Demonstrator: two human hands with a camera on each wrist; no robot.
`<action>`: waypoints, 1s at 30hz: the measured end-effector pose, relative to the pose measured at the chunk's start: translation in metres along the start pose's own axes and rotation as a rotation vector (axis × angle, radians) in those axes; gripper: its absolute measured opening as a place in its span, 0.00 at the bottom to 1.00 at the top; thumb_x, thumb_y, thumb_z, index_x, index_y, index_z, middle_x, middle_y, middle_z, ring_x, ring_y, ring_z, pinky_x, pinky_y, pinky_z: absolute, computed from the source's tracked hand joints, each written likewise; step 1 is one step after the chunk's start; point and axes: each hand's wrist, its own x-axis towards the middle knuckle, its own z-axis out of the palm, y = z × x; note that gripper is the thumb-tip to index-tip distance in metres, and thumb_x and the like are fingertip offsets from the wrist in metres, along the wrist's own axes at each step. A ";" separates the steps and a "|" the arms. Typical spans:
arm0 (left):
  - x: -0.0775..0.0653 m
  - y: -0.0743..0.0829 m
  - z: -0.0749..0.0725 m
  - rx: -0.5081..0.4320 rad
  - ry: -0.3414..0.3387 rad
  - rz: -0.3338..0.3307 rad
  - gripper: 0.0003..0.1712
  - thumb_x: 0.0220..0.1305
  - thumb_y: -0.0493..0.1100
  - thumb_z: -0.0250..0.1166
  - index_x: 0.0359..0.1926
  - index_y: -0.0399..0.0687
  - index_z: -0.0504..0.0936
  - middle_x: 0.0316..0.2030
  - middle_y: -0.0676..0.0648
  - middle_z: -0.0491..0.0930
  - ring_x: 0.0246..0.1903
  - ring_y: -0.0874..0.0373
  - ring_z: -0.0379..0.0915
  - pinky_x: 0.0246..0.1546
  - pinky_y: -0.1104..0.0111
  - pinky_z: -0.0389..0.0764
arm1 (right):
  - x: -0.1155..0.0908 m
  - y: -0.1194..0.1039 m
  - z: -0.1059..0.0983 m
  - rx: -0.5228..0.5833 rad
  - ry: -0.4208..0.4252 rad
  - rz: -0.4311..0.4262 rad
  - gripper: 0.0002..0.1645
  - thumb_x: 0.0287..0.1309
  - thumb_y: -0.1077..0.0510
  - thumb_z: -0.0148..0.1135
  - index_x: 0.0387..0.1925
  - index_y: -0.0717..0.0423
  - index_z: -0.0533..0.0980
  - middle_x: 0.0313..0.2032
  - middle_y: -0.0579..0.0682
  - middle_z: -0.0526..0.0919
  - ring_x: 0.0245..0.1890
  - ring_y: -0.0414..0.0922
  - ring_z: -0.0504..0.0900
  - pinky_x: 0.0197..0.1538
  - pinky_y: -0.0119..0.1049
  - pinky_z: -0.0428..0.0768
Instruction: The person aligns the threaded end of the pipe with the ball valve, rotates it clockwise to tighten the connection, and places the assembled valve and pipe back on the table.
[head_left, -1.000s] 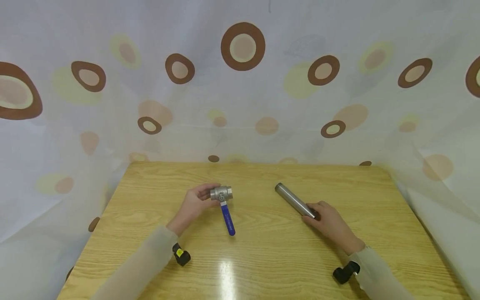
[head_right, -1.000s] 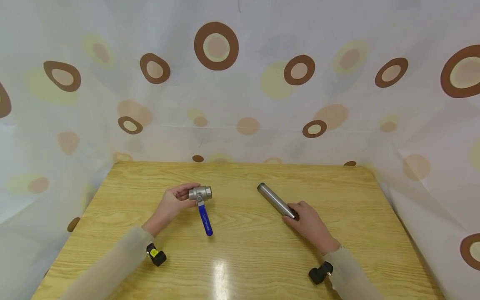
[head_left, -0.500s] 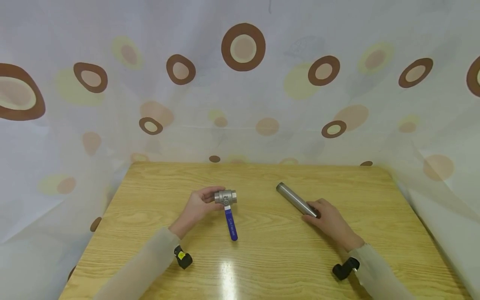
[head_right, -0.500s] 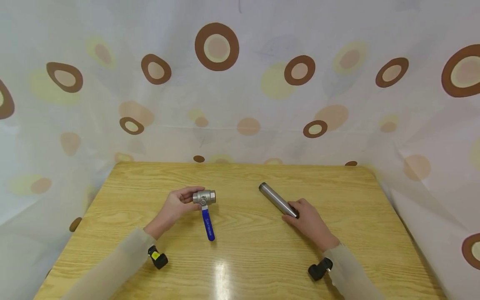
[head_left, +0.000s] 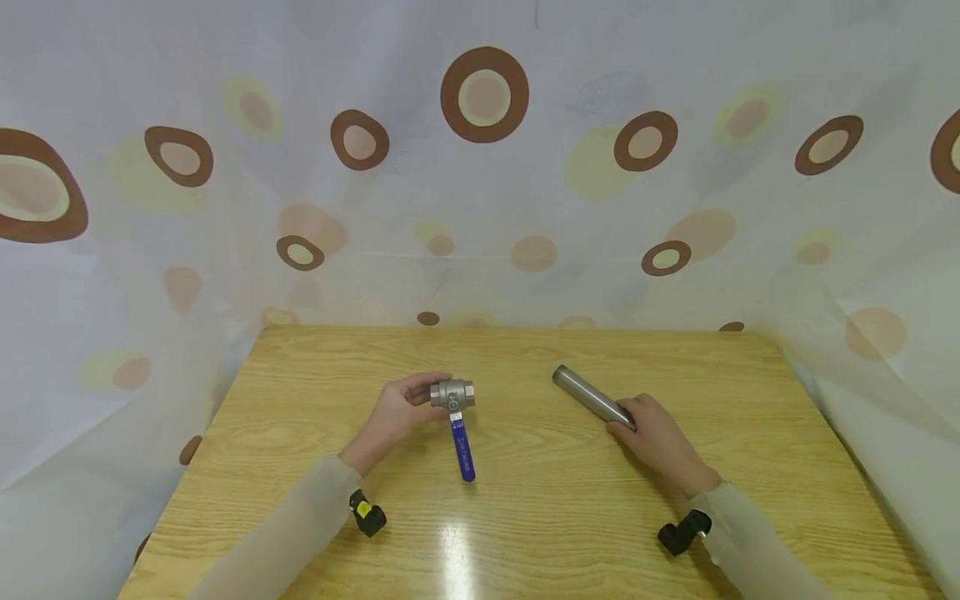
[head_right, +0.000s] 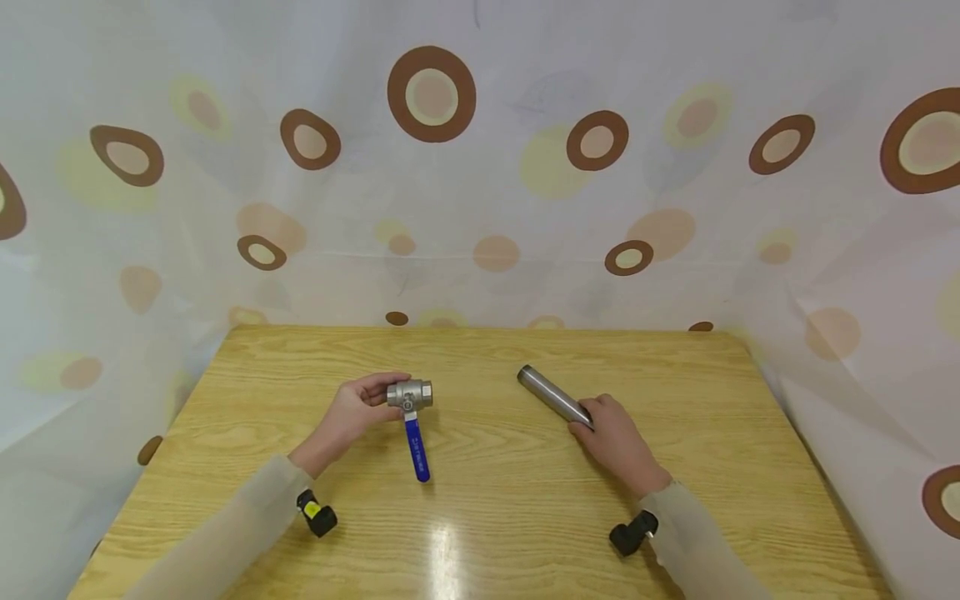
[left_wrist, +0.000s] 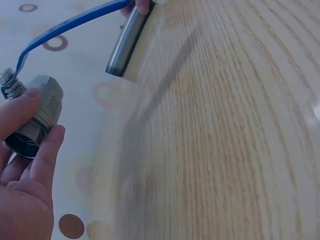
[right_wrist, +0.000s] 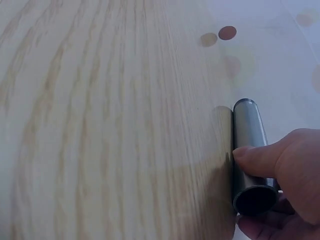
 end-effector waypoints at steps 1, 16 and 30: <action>0.000 0.000 0.000 -0.002 -0.001 -0.002 0.32 0.59 0.32 0.74 0.66 0.41 0.80 0.66 0.37 0.78 0.66 0.41 0.74 0.65 0.58 0.78 | 0.000 0.000 0.000 -0.005 0.007 -0.001 0.21 0.67 0.59 0.69 0.53 0.73 0.79 0.39 0.60 0.80 0.33 0.47 0.73 0.36 0.42 0.75; 0.000 -0.003 0.001 -0.003 -0.002 -0.005 0.32 0.60 0.31 0.73 0.66 0.39 0.79 0.66 0.37 0.77 0.67 0.41 0.74 0.63 0.61 0.79 | 0.000 0.016 -0.003 0.191 0.078 0.133 0.28 0.71 0.49 0.66 0.62 0.65 0.79 0.53 0.63 0.84 0.46 0.51 0.80 0.48 0.46 0.79; 0.002 0.002 -0.001 0.007 0.003 -0.005 0.34 0.60 0.30 0.73 0.68 0.38 0.76 0.66 0.39 0.78 0.66 0.43 0.75 0.64 0.60 0.79 | 0.004 0.022 -0.011 0.587 0.136 0.297 0.32 0.71 0.46 0.66 0.66 0.62 0.76 0.55 0.66 0.80 0.44 0.42 0.81 0.41 0.28 0.84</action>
